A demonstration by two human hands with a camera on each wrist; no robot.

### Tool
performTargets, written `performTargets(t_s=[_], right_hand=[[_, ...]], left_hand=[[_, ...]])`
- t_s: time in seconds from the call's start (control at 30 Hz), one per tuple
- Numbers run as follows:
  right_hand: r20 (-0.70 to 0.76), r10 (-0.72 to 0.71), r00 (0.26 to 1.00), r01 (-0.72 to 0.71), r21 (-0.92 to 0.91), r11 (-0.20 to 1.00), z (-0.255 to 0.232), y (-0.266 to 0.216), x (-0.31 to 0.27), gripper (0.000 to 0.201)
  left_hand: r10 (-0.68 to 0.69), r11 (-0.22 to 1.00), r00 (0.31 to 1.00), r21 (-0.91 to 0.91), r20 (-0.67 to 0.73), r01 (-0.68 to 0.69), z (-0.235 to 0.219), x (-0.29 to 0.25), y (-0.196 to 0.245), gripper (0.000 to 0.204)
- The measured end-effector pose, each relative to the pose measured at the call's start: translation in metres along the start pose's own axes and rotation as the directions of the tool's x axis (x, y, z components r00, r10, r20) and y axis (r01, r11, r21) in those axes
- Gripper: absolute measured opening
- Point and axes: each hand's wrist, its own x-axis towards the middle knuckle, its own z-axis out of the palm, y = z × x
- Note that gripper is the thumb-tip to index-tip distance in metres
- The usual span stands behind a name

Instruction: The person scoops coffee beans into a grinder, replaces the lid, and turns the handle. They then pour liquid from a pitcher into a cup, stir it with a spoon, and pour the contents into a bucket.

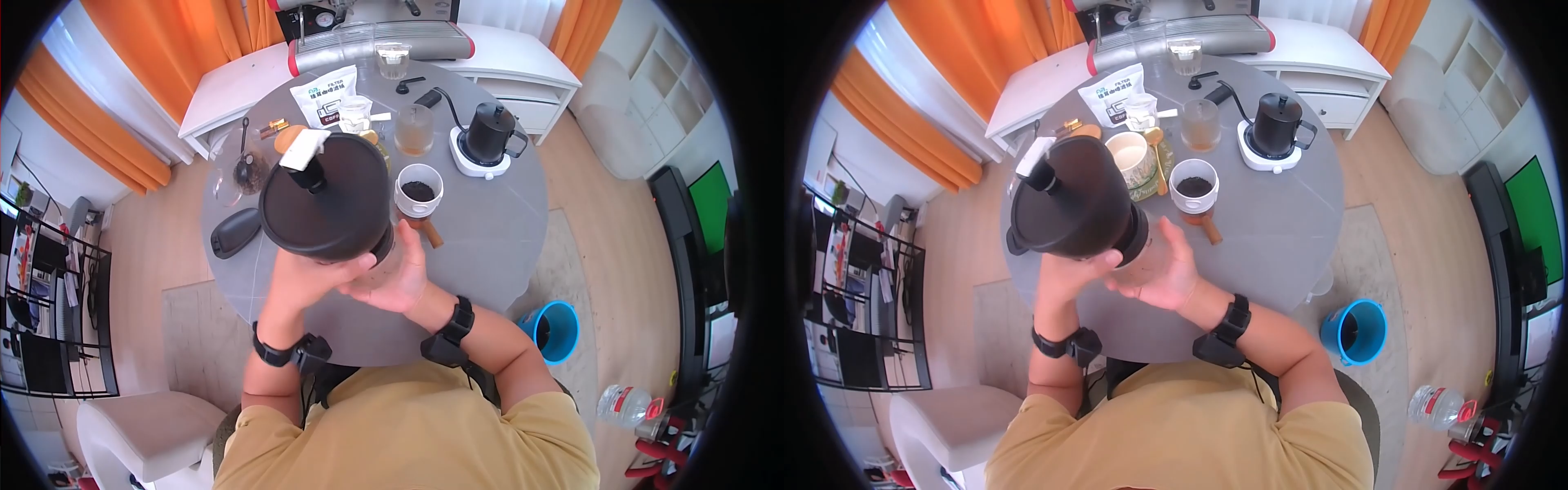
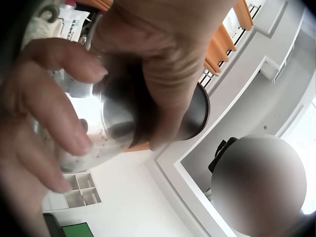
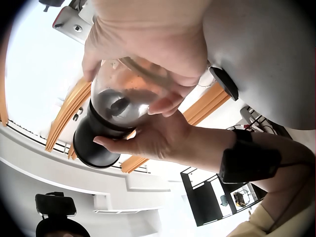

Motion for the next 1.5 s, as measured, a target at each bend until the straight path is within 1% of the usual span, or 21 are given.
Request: performTargets(t_s=[0.07,0.13,0.17,0.23,0.3,0.4,0.43,0.5,0.57,0.77,0.9,0.97,1.13,1.17,1.2,1.23,1.3,1.33,1.4,1.47,1.5], right_hand=[[-0.045,-0.076,0.996,0.072,-0.072,0.995,-0.003,0.003,0.003,0.068],[-0.087,-0.149,0.985,0.136,-0.147,0.980,-0.001,0.006,0.003,0.068],[-0.128,-0.132,0.983,0.111,-0.161,0.981,0.005,0.007,0.002,0.067],[-0.165,-0.120,0.979,0.090,-0.176,0.980,0.000,0.005,0.002,0.067],[0.092,0.058,0.994,-0.071,0.150,0.986,-0.018,0.001,0.003,0.067],[0.166,0.134,0.977,-0.141,0.030,0.990,-0.017,-0.001,0.003,0.065],[0.167,0.134,0.977,-0.140,0.028,0.990,-0.013,-0.001,0.003,0.065],[-0.005,0.058,0.998,-0.059,-0.084,0.995,-0.007,0.000,0.002,0.068],[0.004,0.038,0.999,-0.037,-0.110,0.993,-0.009,0.001,0.001,0.068],[0.071,0.008,0.997,0.000,-0.107,0.994,-0.012,0.004,0.002,0.066],[0.119,-0.009,0.993,0.017,-0.063,0.998,-0.018,0.010,-0.002,0.066],[0.093,0.007,0.996,-0.007,-0.003,1.000,-0.018,0.009,-0.002,0.069],[-0.029,0.088,0.996,-0.084,0.110,0.990,-0.008,0.005,0.001,0.075],[0.023,0.173,0.985,-0.172,-0.037,0.984,-0.010,0.005,0.003,0.073],[0.064,0.261,0.963,-0.246,-0.188,0.951,-0.011,0.005,0.005,0.072],[0.069,0.263,0.962,-0.247,-0.185,0.951,-0.009,0.008,0.006,0.072],[-0.150,0.324,0.934,-0.355,-0.285,0.891,-0.001,0.014,0.007,0.074],[-0.148,0.325,0.934,-0.355,-0.282,0.891,-0.004,0.016,0.009,0.074],[-0.379,0.312,0.871,-0.456,-0.390,0.800,-0.009,0.019,0.011,0.075],[-0.402,0.270,0.875,-0.436,-0.411,0.801,-0.011,0.017,0.010,0.078],[-0.408,0.247,0.879,-0.420,-0.418,0.806,-0.015,0.016,0.010,0.069]], left_hand=[[-0.084,0.996,0.992,0.001,-0.098,0.085,0.011,-0.004,-0.002,0.049],[0.106,0.994,0.963,0.046,-0.249,-0.097,0.024,-0.006,-0.006,0.047],[0.105,0.994,0.962,0.046,-0.252,-0.097,0.023,-0.006,-0.008,0.047],[0.043,0.980,0.966,0.199,-0.255,0.009,0.020,-0.003,-0.011,0.047],[-0.026,0.982,0.984,0.182,-0.175,0.059,0.013,0.000,-0.010,0.048],[-0.087,0.987,0.993,0.126,-0.076,0.096,0.008,0.005,-0.007,0.049],[-0.073,0.994,0.996,0.078,-0.051,0.077,0.007,0.007,-0.006,0.049],[0.003,0.995,0.999,0.097,-0.047,0.001,0.006,0.006,-0.014,0.056],[0.073,0.991,0.996,0.116,-0.045,-0.067,0.005,0.003,-0.018,0.062],[-0.021,0.998,0.999,0.054,-0.039,0.024,0.005,-0.002,-0.022,0.066],[0.035,0.981,0.996,0.187,0.085,-0.050,0.006,-0.004,-0.018,0.068],[0.077,0.968,0.989,0.229,0.124,-0.104,0.004,-0.003,-0.020,0.069],[-0.015,0.966,0.988,0.258,0.152,-0.025,-0.013,-0.014,-0.013,0.071],[-0.019,0.964,0.989,0.265,0.149,-0.021,-0.018,-0.019,-0.014,0.071],[0.012,0.971,0.996,0.235,0.088,-0.033,-0.024,-0.026,-0.018,0.072],[0.043,0.978,0.999,0.205,0.026,-0.047,-0.029,-0.030,-0.020,0.072],[0.024,0.988,0.997,0.151,-0.078,-0.012,-0.037,-0.033,-0.018,0.064],[0.001,0.996,0.984,0.089,-0.178,0.016,-0.042,-0.034,-0.018,0.056],[0.021,0.985,0.970,0.173,-0.241,0.021,-0.058,-0.027,-0.026,0.051],[0.081,0.918,0.923,0.389,-0.375,0.078,-0.072,-0.014,-0.033,0.044],[0.081,0.918,0.924,0.389,-0.374,0.077,-0.077,-0.006,-0.035,0.044]])
